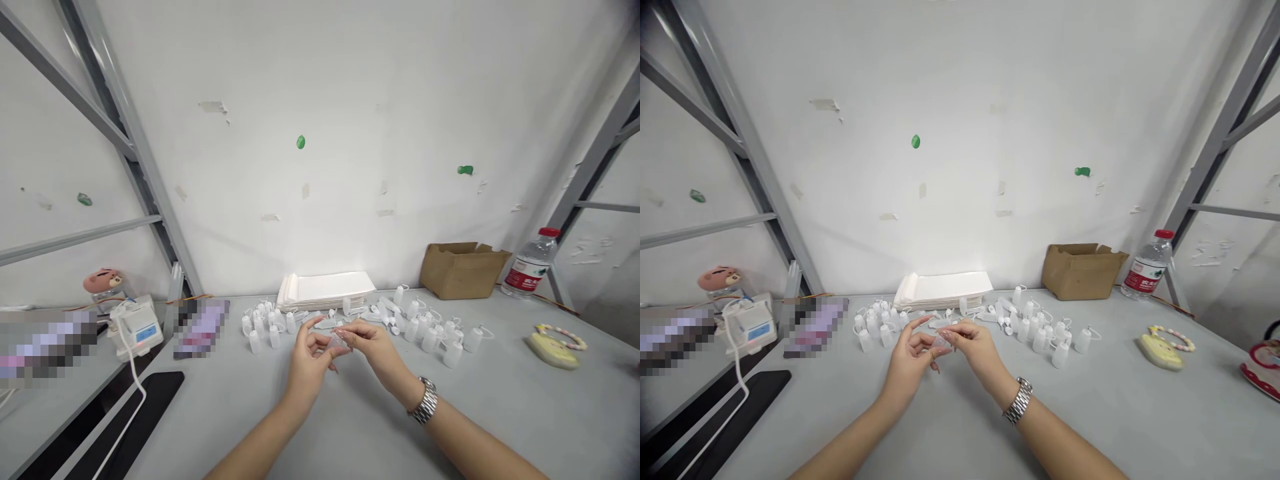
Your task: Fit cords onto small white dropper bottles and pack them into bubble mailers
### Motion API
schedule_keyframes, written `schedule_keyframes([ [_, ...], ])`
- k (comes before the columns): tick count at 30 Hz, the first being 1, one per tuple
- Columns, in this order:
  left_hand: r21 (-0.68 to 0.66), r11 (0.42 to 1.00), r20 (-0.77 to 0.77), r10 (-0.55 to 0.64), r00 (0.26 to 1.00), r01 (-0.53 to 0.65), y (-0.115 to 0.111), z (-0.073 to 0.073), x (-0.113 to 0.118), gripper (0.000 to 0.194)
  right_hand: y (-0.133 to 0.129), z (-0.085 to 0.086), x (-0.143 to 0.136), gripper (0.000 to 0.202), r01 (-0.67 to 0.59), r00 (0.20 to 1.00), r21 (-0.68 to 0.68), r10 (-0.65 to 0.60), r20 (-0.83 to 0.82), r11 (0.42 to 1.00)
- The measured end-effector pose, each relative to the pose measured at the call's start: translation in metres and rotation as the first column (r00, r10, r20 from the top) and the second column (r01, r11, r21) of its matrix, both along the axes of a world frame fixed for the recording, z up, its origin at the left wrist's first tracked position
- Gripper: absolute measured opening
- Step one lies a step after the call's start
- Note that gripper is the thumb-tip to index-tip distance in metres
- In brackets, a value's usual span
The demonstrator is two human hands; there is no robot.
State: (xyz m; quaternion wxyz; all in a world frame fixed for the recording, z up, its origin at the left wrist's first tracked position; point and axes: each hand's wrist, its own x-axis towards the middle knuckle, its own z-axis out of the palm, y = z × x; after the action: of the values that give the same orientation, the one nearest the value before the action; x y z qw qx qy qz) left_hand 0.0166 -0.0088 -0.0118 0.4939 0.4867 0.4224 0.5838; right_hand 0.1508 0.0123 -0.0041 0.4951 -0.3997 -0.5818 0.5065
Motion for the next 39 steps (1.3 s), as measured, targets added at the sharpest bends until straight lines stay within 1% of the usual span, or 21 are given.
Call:
schedule_keyframes([
  [5, -0.067, 0.996, 0.067, -0.053, 0.996, 0.057, -0.002, 0.006, -0.001, 0.061, 0.0, -0.005, -0.001, 0.018, -0.024, 0.999, 0.022, 0.025, -0.037, 0.999],
  [9, -0.043, 0.997, 0.067, -0.06, 0.996, 0.063, -0.002, 0.007, -0.003, 0.063, -0.002, 0.0, -0.001, 0.016, -0.075, 0.994, -0.007, 0.074, -0.075, 0.997],
  [11, -0.014, 0.999, 0.051, -0.046, 0.998, 0.047, -0.001, 0.006, -0.004, 0.054, -0.003, 0.003, 0.0, 0.017, -0.107, 0.992, -0.007, 0.106, -0.067, 0.994],
  [13, 0.015, 1.0, 0.031, -0.014, 0.999, 0.014, 0.0, 0.004, -0.005, 0.039, -0.003, 0.004, 0.001, 0.019, -0.141, 0.988, -0.003, 0.14, -0.066, 0.99],
  [15, 0.038, 0.999, 0.016, 0.016, 1.0, -0.017, 0.002, 0.002, -0.005, 0.03, -0.001, 0.004, 0.003, 0.024, -0.145, 0.984, -0.018, 0.143, -0.102, 0.989],
  [17, 0.047, 0.999, 0.01, 0.022, 1.0, -0.023, 0.003, 0.0, -0.006, 0.029, 0.001, 0.003, 0.005, 0.025, -0.109, 0.984, -0.041, 0.102, -0.146, 0.993],
  [19, 0.042, 0.999, 0.01, 0.024, 1.0, -0.025, 0.003, -0.001, -0.006, 0.03, 0.003, 0.005, 0.008, 0.027, -0.065, 0.988, -0.043, 0.058, -0.142, 0.997],
  [22, 0.023, 0.998, 0.027, 0.051, 0.998, -0.052, 0.005, -0.002, -0.007, 0.032, 0.011, 0.009, 0.017, 0.031, 0.003, 0.998, -0.01, -0.003, -0.063, 1.0],
  [24, -0.001, 0.996, 0.056, 0.091, 0.994, -0.091, 0.007, -0.001, -0.009, 0.035, 0.021, 0.009, 0.028, 0.032, 0.099, 0.993, 0.036, -0.101, 0.059, 0.994],
  [25, -0.019, 0.993, 0.074, 0.116, 0.99, -0.115, 0.008, 0.0, -0.011, 0.036, 0.026, 0.008, 0.034, 0.029, 0.163, 0.973, 0.077, -0.173, 0.152, 0.984],
  [26, -0.042, 0.99, 0.094, 0.141, 0.986, -0.137, 0.009, 0.0, -0.012, 0.037, 0.032, 0.005, 0.04, 0.025, 0.226, 0.932, 0.137, -0.255, 0.258, 0.964],
  [27, -0.066, 0.986, 0.113, 0.162, 0.98, -0.155, 0.011, 0.001, -0.013, 0.038, 0.037, 0.002, 0.046, 0.021, 0.272, 0.87, 0.212, -0.334, 0.362, 0.938],
  [28, -0.089, 0.982, 0.131, 0.175, 0.976, -0.164, 0.012, 0.001, -0.015, 0.038, 0.041, -0.002, 0.051, 0.02, 0.287, 0.804, 0.287, -0.393, 0.447, 0.914],
  [29, -0.111, 0.979, 0.146, 0.184, 0.972, -0.168, 0.013, 0.001, -0.016, 0.038, 0.045, -0.007, 0.054, 0.021, 0.274, 0.744, 0.354, -0.43, 0.511, 0.894],
  [30, -0.131, 0.977, 0.158, 0.189, 0.969, -0.169, 0.014, 0.001, -0.017, 0.036, 0.047, -0.011, 0.056, 0.023, 0.232, 0.701, 0.404, -0.44, 0.561, 0.885],
  [31, -0.148, 0.974, 0.168, 0.193, 0.967, -0.169, 0.014, 0.001, -0.018, 0.035, 0.047, -0.015, 0.056, 0.026, 0.167, 0.677, 0.437, -0.425, 0.601, 0.884],
  [33, -0.181, 0.969, 0.188, 0.201, 0.961, -0.167, 0.015, 0.0, -0.019, 0.032, 0.047, -0.021, 0.053, 0.031, 0.011, 0.657, 0.46, -0.353, 0.666, 0.888],
  [35, -0.214, 0.963, 0.206, 0.207, 0.956, -0.163, 0.015, -0.001, -0.019, 0.029, 0.045, -0.025, 0.049, 0.034, -0.091, 0.635, 0.459, -0.303, 0.71, 0.884],
  [36, -0.229, 0.961, 0.216, 0.206, 0.954, -0.156, 0.015, -0.002, -0.019, 0.028, 0.045, -0.027, 0.048, 0.034, -0.1, 0.621, 0.457, -0.304, 0.723, 0.884],
  [37, -0.241, 0.959, 0.224, 0.204, 0.953, -0.149, 0.015, -0.003, -0.019, 0.027, 0.045, -0.028, 0.047, 0.031, -0.084, 0.606, 0.452, -0.314, 0.73, 0.888],
  [39, -0.258, 0.956, 0.235, 0.199, 0.951, -0.136, 0.016, -0.004, -0.019, 0.026, 0.047, -0.032, 0.046, 0.022, -0.02, 0.59, 0.416, -0.325, 0.739, 0.909],
])
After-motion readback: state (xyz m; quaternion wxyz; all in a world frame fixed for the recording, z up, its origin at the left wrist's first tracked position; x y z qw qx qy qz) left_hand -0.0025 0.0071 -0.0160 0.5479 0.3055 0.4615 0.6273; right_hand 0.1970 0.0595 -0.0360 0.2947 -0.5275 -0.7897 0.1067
